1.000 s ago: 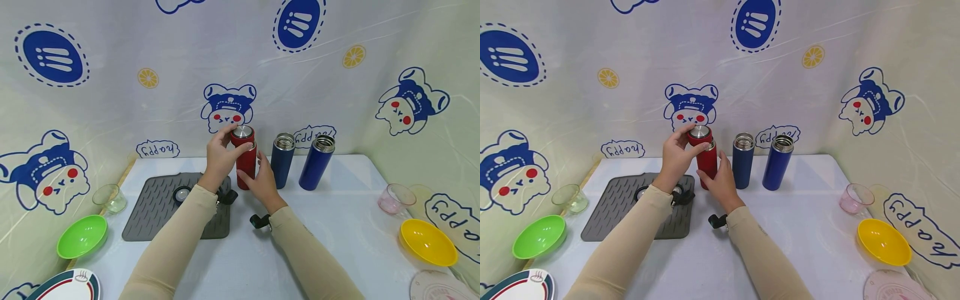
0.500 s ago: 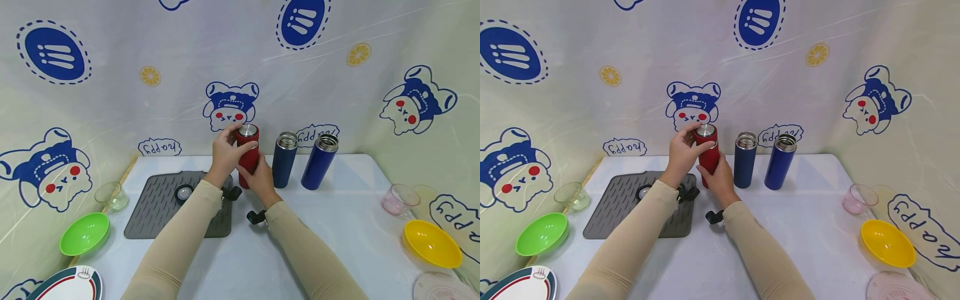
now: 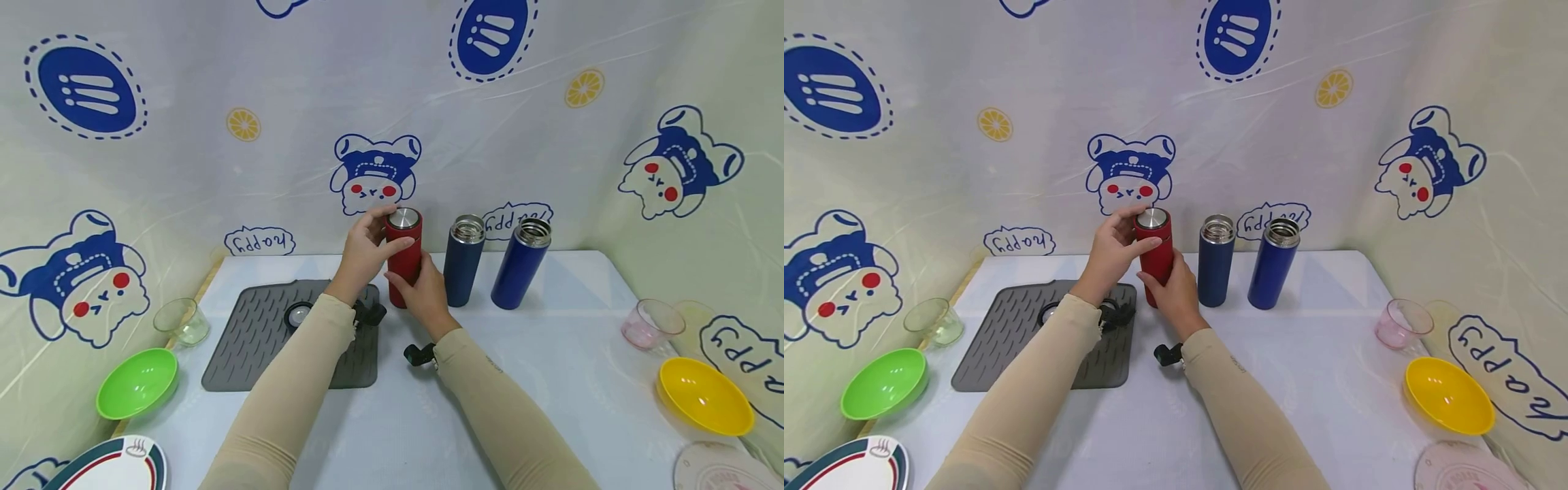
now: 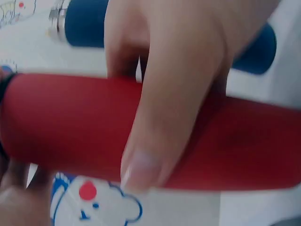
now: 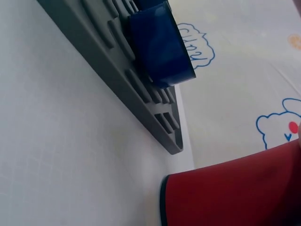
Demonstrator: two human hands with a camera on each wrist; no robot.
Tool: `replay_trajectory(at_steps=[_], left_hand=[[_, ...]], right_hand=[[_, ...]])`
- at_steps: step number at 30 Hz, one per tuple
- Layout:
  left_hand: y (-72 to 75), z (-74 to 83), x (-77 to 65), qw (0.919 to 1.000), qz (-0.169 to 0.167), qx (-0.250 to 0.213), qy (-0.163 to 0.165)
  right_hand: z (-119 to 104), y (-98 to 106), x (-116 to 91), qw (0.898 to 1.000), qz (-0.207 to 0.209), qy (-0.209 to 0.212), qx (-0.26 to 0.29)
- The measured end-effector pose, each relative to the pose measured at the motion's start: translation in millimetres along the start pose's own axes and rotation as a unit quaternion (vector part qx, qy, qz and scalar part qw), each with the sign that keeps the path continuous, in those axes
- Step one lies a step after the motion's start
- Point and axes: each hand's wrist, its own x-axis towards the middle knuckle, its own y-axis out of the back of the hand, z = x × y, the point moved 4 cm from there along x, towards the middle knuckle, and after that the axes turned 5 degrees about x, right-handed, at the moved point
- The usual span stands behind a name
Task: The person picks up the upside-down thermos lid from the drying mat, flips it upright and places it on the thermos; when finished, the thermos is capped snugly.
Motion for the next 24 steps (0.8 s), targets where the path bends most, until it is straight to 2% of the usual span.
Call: replay_trajectory(at_steps=[4,6,8,11,13,16,18,19,22,24], left_hand=[[7.6,-7.1,8.1,0.9948,-0.101,-0.011,0.011],[10.6,-11.2,14.2,0.9923,-0.123,0.006,0.011],[11.2,-13.4,19.9,0.9931,-0.11,0.041,0.007],[6.1,-14.2,25.8,0.9924,-0.044,0.115,0.007],[-0.2,-11.1,26.0,0.9881,0.005,0.153,0.004],[-8.2,-8.3,24.2,0.9801,0.045,0.193,-0.004],[-10.1,-8.1,22.8,0.9797,0.047,0.195,-0.007],[-10.1,-8.7,22.6,0.9826,0.038,0.182,-0.006],[-8.9,-11.4,24.0,0.9919,-0.007,0.127,-0.004],[-9.2,-13.0,25.1,0.9939,-0.024,0.108,0.005]], right_hand=[[1.2,0.0,1.2,1.0,-0.008,0.002,0.006],[1.8,0.0,1.6,1.0,-0.012,-0.001,0.007],[2.4,0.5,1.3,1.0,-0.014,-0.007,0.009],[3.5,1.3,0.7,1.0,-0.011,-0.008,0.011],[4.0,1.8,0.7,1.0,-0.007,-0.001,0.013],[4.5,1.4,0.8,1.0,-0.005,0.008,0.015],[4.7,0.5,0.7,1.0,-0.008,0.007,0.017],[4.9,0.0,0.7,1.0,-0.011,0.005,0.016],[4.6,-0.7,0.3,1.0,-0.017,0.001,0.013],[4.6,0.2,0.5,1.0,-0.017,0.003,0.009]])
